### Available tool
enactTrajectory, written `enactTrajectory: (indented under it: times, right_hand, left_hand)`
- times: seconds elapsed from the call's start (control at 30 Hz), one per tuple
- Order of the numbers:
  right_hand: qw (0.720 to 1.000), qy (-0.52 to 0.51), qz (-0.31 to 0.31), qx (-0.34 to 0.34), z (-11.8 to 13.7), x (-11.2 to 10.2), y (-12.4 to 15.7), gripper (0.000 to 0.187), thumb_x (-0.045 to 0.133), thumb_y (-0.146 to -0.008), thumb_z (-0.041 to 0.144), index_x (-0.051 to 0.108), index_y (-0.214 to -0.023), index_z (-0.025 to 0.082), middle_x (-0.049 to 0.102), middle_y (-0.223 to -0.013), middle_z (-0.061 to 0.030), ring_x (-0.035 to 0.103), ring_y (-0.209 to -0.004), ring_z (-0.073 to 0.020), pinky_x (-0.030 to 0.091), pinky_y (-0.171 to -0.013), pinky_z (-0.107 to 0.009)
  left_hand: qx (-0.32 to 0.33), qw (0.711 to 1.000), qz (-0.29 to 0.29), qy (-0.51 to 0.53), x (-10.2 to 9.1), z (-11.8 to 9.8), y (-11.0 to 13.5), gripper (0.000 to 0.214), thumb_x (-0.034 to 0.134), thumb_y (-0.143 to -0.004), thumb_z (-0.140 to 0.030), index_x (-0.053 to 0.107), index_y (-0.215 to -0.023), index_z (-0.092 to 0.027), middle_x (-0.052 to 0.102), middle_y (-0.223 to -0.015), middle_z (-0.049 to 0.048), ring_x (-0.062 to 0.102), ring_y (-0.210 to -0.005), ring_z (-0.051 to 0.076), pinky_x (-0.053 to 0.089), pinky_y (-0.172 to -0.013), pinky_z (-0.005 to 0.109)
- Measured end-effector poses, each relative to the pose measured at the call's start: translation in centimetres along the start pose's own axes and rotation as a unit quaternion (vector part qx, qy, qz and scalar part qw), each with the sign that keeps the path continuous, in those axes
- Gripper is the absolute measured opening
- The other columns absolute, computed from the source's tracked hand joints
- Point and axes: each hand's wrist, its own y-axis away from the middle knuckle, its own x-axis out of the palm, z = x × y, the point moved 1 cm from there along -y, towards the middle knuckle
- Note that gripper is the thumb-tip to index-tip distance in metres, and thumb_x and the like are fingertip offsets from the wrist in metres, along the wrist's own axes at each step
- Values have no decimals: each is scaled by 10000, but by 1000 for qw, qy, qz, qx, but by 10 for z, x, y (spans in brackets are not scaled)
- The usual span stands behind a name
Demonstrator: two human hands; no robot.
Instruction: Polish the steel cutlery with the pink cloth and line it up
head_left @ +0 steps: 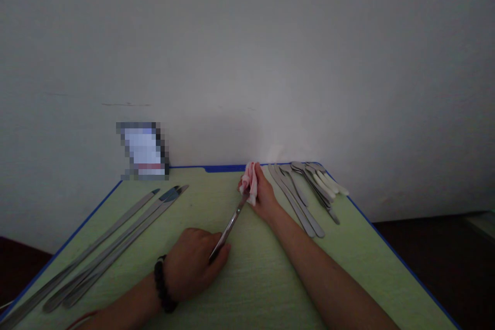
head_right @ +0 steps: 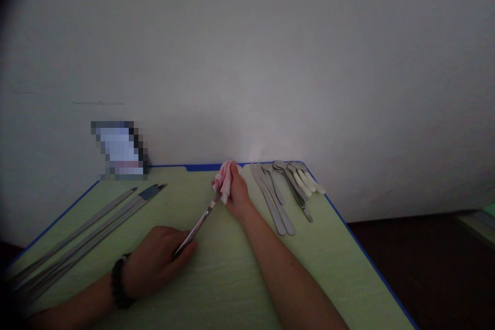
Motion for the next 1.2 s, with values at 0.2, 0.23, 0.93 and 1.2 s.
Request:
enactTrajectory:
  times: [0.2,0.23,0.93,1.2]
  right_hand:
    - [1000,8,7,-3,-1,0,0,352,598,-797,524,512,-714,192,549,-482,35,502,-426,-100,405,-421,-197]
    - [1000,9,9,-3,-1,-1,0,358,598,-794,528,512,-710,192,549,-481,35,502,-425,-100,405,-421,-198]
    - [1000,5,12,-5,0,1,1,367,622,-769,535,516,-698,191,548,-473,41,487,-415,-92,406,-427,-193]
    - [1000,16,12,-8,0,1,2,374,603,-780,544,516,-683,194,543,-475,40,490,-417,-93,396,-421,-196]
  left_hand:
    - [0,1000,0,0,1,0,1,410,291,-951,-330,548,-662,-193,614,-567,21,571,-509,164,276,-534,294]
    - [0,1000,-1,-1,1,0,1,414,289,-952,-333,549,-662,-193,615,-571,23,574,-514,166,278,-536,295]
    - [2,1000,-5,2,1,1,1,413,299,-952,-324,563,-662,-194,603,-557,12,551,-502,148,296,-536,277]
    - [-5,1000,2,-2,1,-1,1,419,295,-954,-324,566,-664,-191,629,-583,31,586,-528,169,298,-544,293]
